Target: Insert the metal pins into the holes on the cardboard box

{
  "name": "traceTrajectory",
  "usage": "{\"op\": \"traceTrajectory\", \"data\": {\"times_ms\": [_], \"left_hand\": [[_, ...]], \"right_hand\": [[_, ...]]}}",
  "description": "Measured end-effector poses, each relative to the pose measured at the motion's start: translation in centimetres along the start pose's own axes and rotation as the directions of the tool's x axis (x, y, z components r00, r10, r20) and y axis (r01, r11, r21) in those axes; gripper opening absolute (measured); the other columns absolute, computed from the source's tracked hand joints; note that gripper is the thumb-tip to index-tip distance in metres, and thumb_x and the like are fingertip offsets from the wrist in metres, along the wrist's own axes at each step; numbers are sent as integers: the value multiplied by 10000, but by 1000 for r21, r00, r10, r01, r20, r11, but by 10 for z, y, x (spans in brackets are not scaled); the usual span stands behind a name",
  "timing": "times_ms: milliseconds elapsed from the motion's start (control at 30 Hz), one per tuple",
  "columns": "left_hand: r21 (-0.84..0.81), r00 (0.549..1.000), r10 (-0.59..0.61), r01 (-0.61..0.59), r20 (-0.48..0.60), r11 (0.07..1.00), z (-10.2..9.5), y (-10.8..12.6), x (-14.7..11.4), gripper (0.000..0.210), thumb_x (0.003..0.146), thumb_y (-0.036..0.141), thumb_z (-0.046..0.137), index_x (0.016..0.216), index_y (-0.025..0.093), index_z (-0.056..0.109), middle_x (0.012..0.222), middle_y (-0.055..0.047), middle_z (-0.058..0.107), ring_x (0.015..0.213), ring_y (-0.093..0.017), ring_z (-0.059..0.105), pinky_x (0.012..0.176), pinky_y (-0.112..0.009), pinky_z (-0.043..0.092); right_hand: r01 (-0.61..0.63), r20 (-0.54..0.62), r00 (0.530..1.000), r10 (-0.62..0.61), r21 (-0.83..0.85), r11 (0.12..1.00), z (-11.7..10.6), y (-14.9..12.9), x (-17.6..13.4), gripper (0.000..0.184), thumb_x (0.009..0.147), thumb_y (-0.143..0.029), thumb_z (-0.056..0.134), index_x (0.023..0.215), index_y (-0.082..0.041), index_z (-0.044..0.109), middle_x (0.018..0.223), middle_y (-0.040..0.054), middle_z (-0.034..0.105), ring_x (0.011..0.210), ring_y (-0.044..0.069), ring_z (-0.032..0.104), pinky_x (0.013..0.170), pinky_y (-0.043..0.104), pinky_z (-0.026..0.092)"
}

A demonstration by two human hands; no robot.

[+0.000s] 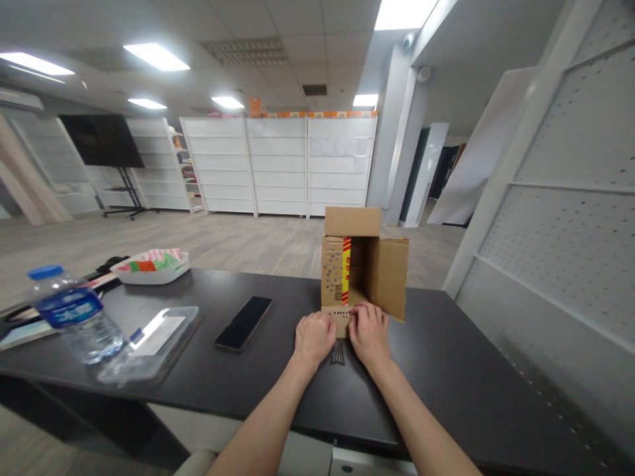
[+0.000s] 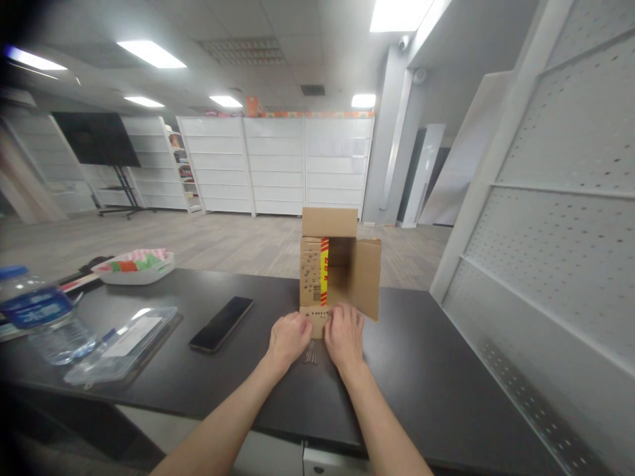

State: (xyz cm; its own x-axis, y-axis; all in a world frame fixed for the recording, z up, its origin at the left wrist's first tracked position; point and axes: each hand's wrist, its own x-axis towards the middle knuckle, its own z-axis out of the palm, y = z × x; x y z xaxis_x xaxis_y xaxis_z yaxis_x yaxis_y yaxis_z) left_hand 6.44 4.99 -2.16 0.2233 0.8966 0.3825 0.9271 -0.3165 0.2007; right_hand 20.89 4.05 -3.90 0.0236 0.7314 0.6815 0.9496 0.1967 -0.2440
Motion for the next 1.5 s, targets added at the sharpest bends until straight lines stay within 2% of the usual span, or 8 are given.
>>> {"op": "traceTrajectory", "data": {"times_ms": [267, 667, 933, 1500], "left_hand": [[21, 1000, -18, 18, 9, 1000, 2, 0, 1, 287, 871, 226, 382, 785, 167, 649, 818, -66, 670, 777, -182, 629, 697, -284, 439], [7, 1000, -20, 20, -1, 1000, 2, 0, 0, 276, 870, 224, 390, 793, 162, 649, 814, -75, 663, 787, -178, 625, 716, -282, 438], [13, 1000, -5, 5, -22, 1000, 4, -1, 1, 281, 868, 226, 384, 770, 165, 640, 794, -71, 662, 763, -179, 626, 701, -284, 443], [2, 999, -42, 42, 15, 999, 0, 1, 1, 301, 875, 233, 370, 790, 163, 650, 803, -72, 666, 751, -166, 632, 687, -263, 450]], "right_hand": [[16, -68, 998, -13, 40, 999, 6, 6, 1, 119, 845, -182, 450, 888, -181, 561, 1066, 106, 594, 961, 252, 473, 801, 369, 308], [15, -104, 995, -8, 71, 997, 11, 9, 2, 101, 852, -214, 458, 871, -185, 552, 1059, 105, 588, 960, 251, 461, 784, 363, 307], [7, -104, 995, 3, 97, 995, 3, 4, 1, 93, 869, -219, 452, 875, -194, 541, 1052, 85, 602, 930, 240, 475, 784, 359, 304], [33, -156, 988, 1, 215, 976, -10, -3, 0, 126, 898, -237, 419, 935, -188, 529, 1027, 86, 620, 933, 222, 511, 810, 353, 312]]}}
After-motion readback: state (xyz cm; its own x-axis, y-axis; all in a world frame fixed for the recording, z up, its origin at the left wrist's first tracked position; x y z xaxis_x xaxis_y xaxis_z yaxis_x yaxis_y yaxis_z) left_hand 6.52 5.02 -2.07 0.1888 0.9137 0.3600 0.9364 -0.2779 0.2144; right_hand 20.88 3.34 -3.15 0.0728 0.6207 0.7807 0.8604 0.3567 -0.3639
